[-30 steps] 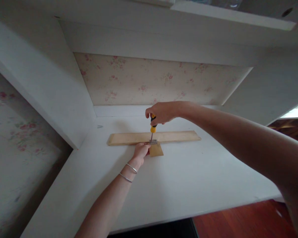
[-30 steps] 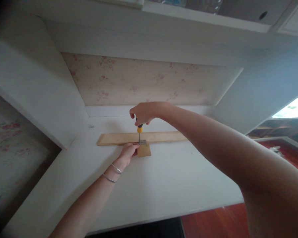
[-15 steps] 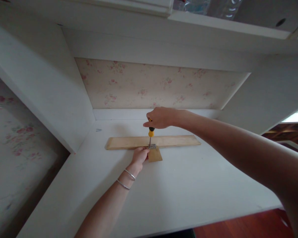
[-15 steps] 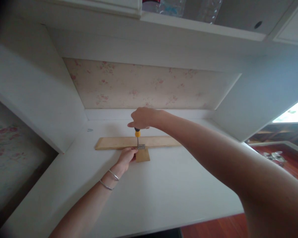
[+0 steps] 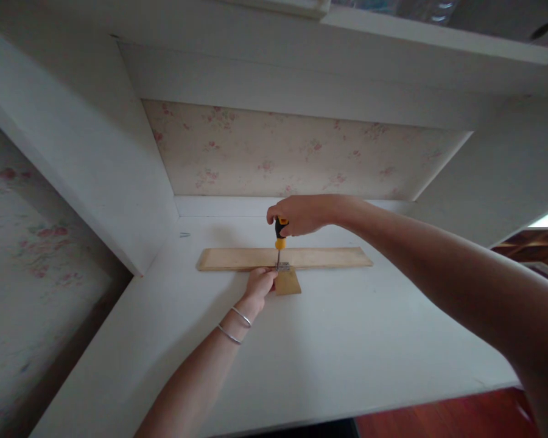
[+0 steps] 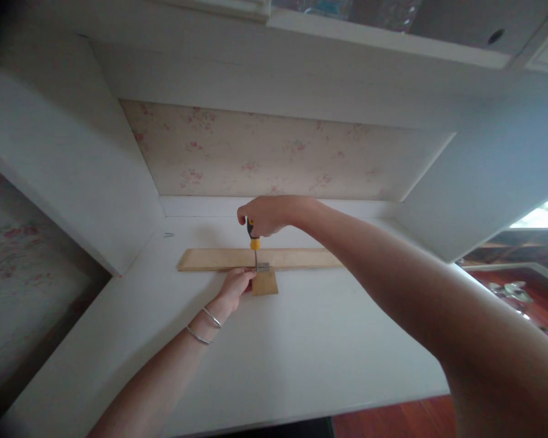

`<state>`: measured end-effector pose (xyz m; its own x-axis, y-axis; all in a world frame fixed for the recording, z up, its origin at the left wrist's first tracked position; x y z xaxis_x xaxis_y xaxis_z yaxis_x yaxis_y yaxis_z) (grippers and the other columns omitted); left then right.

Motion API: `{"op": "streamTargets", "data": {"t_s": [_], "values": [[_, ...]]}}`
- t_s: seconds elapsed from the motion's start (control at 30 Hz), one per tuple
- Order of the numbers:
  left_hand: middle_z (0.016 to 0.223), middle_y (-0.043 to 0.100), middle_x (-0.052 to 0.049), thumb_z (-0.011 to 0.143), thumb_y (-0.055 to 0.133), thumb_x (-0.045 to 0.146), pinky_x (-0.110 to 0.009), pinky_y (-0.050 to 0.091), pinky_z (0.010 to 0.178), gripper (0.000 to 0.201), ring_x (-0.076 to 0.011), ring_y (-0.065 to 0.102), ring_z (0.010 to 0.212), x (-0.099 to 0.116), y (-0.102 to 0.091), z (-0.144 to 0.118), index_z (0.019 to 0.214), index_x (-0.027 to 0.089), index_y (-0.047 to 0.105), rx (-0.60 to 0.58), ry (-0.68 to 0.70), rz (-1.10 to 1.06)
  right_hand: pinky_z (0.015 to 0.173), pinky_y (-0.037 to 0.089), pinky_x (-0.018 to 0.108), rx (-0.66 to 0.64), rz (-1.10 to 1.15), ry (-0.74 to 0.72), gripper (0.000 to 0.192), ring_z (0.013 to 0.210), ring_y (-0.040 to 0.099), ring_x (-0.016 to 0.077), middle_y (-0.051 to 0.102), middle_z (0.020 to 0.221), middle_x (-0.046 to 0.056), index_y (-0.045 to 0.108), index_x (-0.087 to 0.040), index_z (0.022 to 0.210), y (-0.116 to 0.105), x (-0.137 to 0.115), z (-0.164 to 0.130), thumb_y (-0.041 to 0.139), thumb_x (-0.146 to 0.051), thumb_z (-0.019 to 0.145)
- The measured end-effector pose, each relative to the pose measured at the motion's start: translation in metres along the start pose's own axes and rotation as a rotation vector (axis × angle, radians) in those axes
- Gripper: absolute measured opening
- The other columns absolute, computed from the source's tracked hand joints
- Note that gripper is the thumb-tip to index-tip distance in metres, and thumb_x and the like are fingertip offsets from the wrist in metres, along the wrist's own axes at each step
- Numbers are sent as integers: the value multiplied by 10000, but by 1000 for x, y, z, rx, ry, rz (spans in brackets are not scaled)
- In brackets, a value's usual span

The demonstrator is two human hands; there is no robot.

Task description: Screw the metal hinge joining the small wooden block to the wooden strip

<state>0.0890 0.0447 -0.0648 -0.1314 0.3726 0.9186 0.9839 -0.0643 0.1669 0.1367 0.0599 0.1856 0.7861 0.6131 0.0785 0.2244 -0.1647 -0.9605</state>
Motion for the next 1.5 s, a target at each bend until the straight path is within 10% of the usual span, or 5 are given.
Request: {"op": "streamTargets", "data": {"t_s": [0.13,0.27,0.73,0.9,1.5], "values": [[635,636,-37,614,612,154,-220,420,511,28,-122,562,562,1,-2,-1,614,126,619,23,12,9,630,389,320,-9,-104,195,514,736,617,237,668,706,116,673,-131,966,-2,15,1,428,-564,835],[633,639,-37,619,610,164,-231,430,519,35,-126,565,561,1,-1,-1,614,131,620,11,2,-7,653,393,284,50,0,40,578,847,613,213,677,973,108,547,-184,1225,-5,4,2,538,-554,781],[662,651,-48,600,628,188,-234,427,527,72,-140,580,598,0,0,0,639,128,639,-4,-10,-1,643,387,313,-129,-35,187,482,626,607,193,668,655,86,668,-131,968,7,13,4,425,-531,850],[650,645,-47,605,619,175,-219,408,513,75,-123,564,573,2,1,-1,649,119,644,-14,-6,-11,630,387,280,-65,68,61,613,653,615,165,697,869,60,507,-189,1265,0,3,8,559,-546,770],[649,640,-44,608,625,168,-220,410,514,51,-121,554,572,1,0,0,626,123,639,1,-14,-6,598,403,305,-62,39,214,573,586,629,193,689,779,101,561,-159,1174,-5,10,10,395,-603,851]]}}
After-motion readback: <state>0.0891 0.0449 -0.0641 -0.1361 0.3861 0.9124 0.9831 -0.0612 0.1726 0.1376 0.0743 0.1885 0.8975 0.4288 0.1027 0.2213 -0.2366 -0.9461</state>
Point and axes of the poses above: each hand's wrist, its own z-axis towards the middle knuckle, its own y-axis out of the palm, x = y × z, the point moved 8 cm from there along z, towards the middle knuckle
